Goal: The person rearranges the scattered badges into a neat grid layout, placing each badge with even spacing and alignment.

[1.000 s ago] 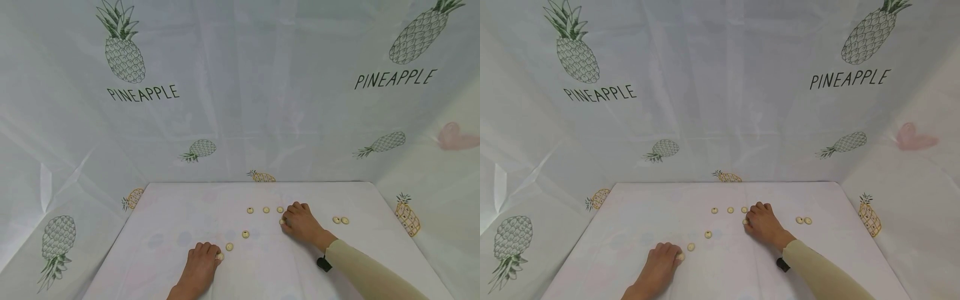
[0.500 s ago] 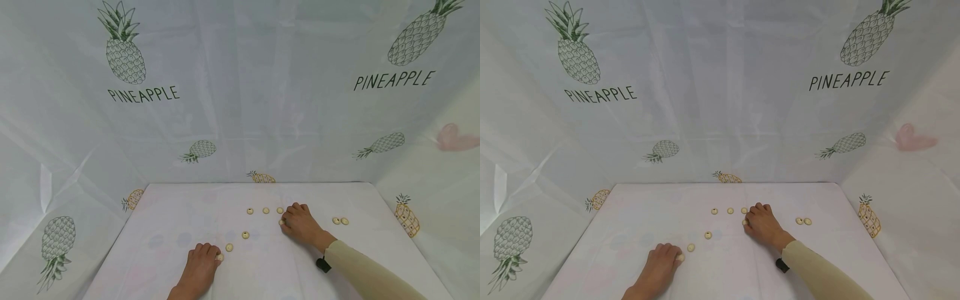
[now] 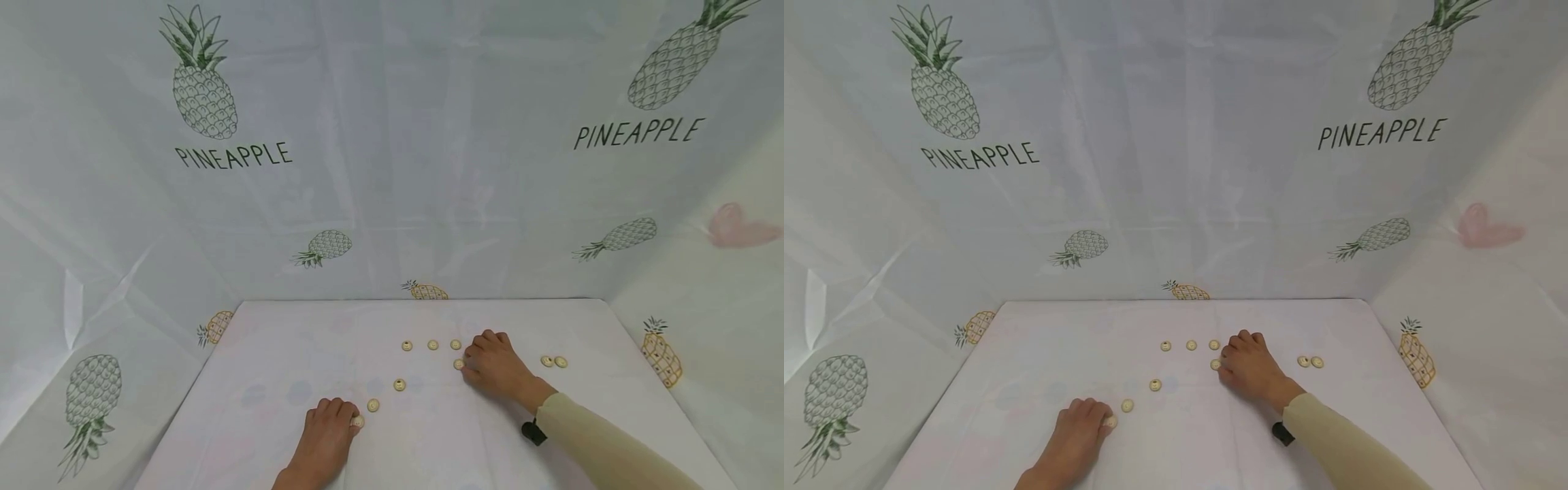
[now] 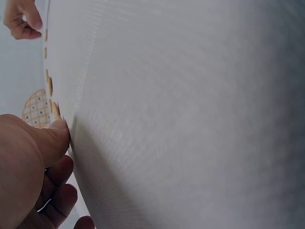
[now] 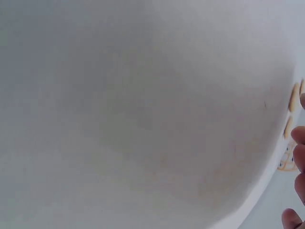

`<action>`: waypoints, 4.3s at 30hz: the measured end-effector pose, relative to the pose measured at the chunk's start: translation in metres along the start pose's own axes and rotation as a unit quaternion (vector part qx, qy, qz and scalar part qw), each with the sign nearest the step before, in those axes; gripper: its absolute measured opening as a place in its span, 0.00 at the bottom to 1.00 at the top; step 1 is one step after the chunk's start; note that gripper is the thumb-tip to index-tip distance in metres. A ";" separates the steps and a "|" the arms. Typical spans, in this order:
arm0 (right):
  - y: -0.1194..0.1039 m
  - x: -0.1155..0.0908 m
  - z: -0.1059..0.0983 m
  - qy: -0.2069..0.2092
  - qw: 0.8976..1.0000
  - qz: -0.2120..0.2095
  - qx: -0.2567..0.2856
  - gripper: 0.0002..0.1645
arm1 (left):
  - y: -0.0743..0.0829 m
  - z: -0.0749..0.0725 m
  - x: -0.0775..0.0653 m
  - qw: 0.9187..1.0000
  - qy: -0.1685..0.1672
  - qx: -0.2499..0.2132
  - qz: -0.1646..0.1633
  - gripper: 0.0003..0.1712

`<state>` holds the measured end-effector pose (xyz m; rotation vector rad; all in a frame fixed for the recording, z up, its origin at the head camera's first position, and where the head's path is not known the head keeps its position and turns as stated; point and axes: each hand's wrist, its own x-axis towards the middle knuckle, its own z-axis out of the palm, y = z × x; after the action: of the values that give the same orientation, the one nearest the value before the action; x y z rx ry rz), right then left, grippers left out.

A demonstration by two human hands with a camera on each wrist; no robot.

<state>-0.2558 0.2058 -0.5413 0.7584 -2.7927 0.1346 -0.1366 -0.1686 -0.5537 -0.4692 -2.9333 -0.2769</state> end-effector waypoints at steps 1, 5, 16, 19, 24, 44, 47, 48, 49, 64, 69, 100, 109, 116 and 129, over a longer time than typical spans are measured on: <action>0.002 -0.002 -0.002 0.000 1.000 0.005 0.000 0.16 | 0.000 0.001 0.000 1.000 0.002 0.000 0.002 0.12; 0.014 -0.011 -0.011 0.015 1.000 0.020 -0.002 0.15 | 0.000 0.001 0.000 1.000 -0.001 0.000 -0.002 0.13; 0.078 -0.061 -0.027 0.090 0.995 0.018 -0.029 0.13 | 0.000 0.001 0.000 1.000 -0.007 0.000 -0.005 0.12; 0.096 -0.075 -0.029 0.108 0.993 0.016 -0.046 0.15 | 0.000 0.001 0.001 1.000 -0.010 -0.004 -0.007 0.12; 0.115 -0.089 -0.029 0.126 0.990 0.007 -0.067 0.17 | 0.001 -0.001 0.002 1.000 -0.013 -0.009 -0.011 0.11; 0.117 -0.090 -0.019 0.089 0.994 0.020 -0.065 0.11 | 0.002 -0.001 0.000 1.000 -0.003 -0.001 -0.011 0.12; 0.115 -0.091 -0.021 0.072 0.996 0.013 -0.041 0.12 | 0.002 -0.001 0.000 1.000 -0.001 -0.001 -0.010 0.12; 0.114 -0.091 -0.021 0.068 0.997 0.009 -0.035 0.14 | 0.002 -0.001 0.000 1.000 -0.002 -0.002 -0.011 0.12; 0.114 -0.092 -0.022 0.067 0.997 0.006 -0.033 0.15 | 0.002 -0.001 0.000 1.000 -0.004 -0.003 -0.011 0.12; 0.120 -0.094 -0.020 0.064 0.998 0.016 -0.016 0.12 | 0.004 -0.005 0.001 1.000 -0.020 -0.008 -0.013 0.12; 0.122 -0.094 -0.019 0.070 0.997 0.017 -0.008 0.12 | 0.004 -0.004 0.001 1.000 -0.016 -0.009 -0.012 0.11; 0.113 -0.071 -0.015 0.111 0.987 -0.061 -0.095 0.13 | 0.001 -0.001 0.001 1.000 -0.021 -0.002 -0.021 0.11; 0.092 -0.052 -0.015 0.120 0.985 -0.078 -0.095 0.14 | 0.000 -0.001 0.001 1.000 -0.019 -0.005 -0.024 0.11; 0.076 -0.037 -0.013 0.120 0.986 -0.085 -0.079 0.14 | 0.000 0.000 0.001 1.000 -0.011 0.003 -0.019 0.12; 0.047 -0.015 -0.011 0.088 0.991 -0.079 -0.068 0.16 | 0.001 -0.004 0.001 1.000 -0.002 0.009 -0.009 0.13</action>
<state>-0.2651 0.2556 -0.5358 0.8839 -2.5355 -0.0184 -0.1371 -0.1680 -0.5498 -0.4424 -2.9421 -0.2506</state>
